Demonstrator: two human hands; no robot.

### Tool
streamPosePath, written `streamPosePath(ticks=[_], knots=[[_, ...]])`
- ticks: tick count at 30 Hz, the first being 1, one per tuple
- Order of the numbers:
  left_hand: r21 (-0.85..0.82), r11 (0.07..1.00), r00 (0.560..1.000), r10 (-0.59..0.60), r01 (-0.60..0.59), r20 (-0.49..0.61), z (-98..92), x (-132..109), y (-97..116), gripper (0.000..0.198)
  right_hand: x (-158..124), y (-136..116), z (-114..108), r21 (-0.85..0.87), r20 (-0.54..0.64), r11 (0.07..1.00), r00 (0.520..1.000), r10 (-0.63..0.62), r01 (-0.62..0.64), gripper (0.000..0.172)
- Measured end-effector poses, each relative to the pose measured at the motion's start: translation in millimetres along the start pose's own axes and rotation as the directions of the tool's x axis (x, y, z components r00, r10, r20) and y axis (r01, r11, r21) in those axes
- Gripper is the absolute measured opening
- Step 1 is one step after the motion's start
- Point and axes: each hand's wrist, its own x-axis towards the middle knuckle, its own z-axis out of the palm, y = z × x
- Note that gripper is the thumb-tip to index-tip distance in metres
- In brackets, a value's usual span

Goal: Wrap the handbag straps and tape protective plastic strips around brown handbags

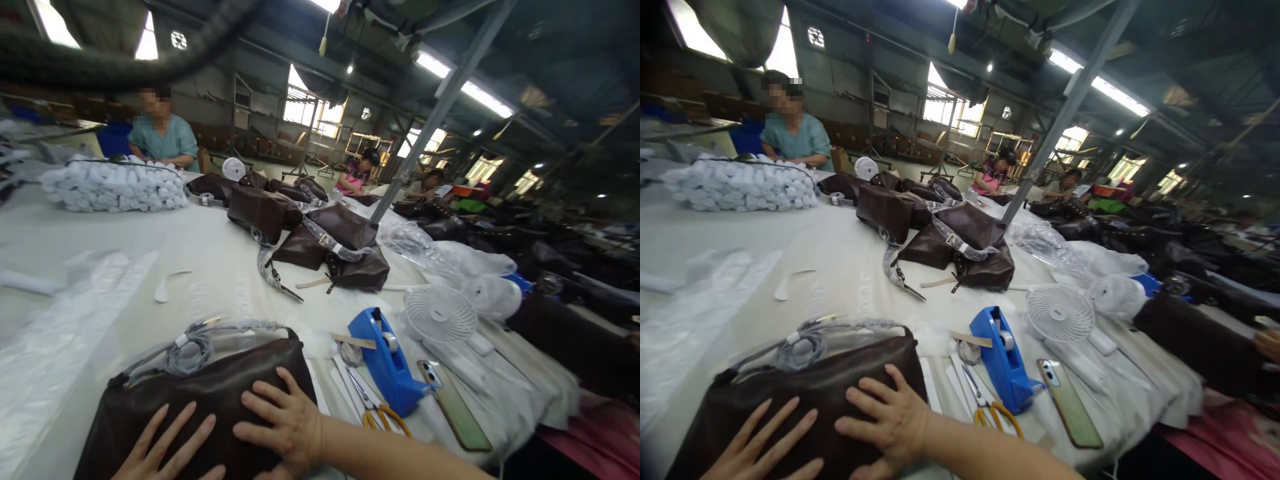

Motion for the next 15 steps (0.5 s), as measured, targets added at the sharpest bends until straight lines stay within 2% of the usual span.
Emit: streamPosePath(ticks=[2,6,10,12,13,14,15], knots=[[-0.005,1.0,0.999,-0.015,0.015,0.039,-6.4,1,2,0.065,-1,-2,1,-0.009,-0.018,1.0,1.0,0.01,-0.01,0.074],[-0.101,0.985,0.984,-0.123,0.136,0.127,-19.2,11,13,0.066,5,-12,4,-0.073,0.01,0.997,1.0,0.027,-0.027,0.071],[-0.233,0.927,0.949,-0.256,0.295,0.184,-21.7,21,29,0.062,6,-30,-9,-0.109,0.046,0.99,0.994,0.097,-0.092,0.064],[-0.295,0.874,0.918,-0.33,0.385,0.22,-21.8,22,33,0.07,-15,-34,-23,-0.089,-0.041,0.973,0.977,0.211,-0.214,0.06],[-0.313,0.857,0.908,-0.35,0.41,0.232,-22.5,22,34,0.076,-35,-35,-31,-0.063,-0.115,0.955,0.953,0.281,-0.289,0.06],[-0.316,0.853,0.904,-0.349,0.415,0.245,-23.6,23,34,0.08,-61,-37,-38,-0.028,-0.191,0.924,0.909,0.369,-0.381,0.06],[-0.312,0.858,0.907,-0.341,0.407,0.245,-25.3,24,33,0.082,-92,-40,-45,0.023,-0.279,0.867,0.829,0.484,-0.498,0.059]])
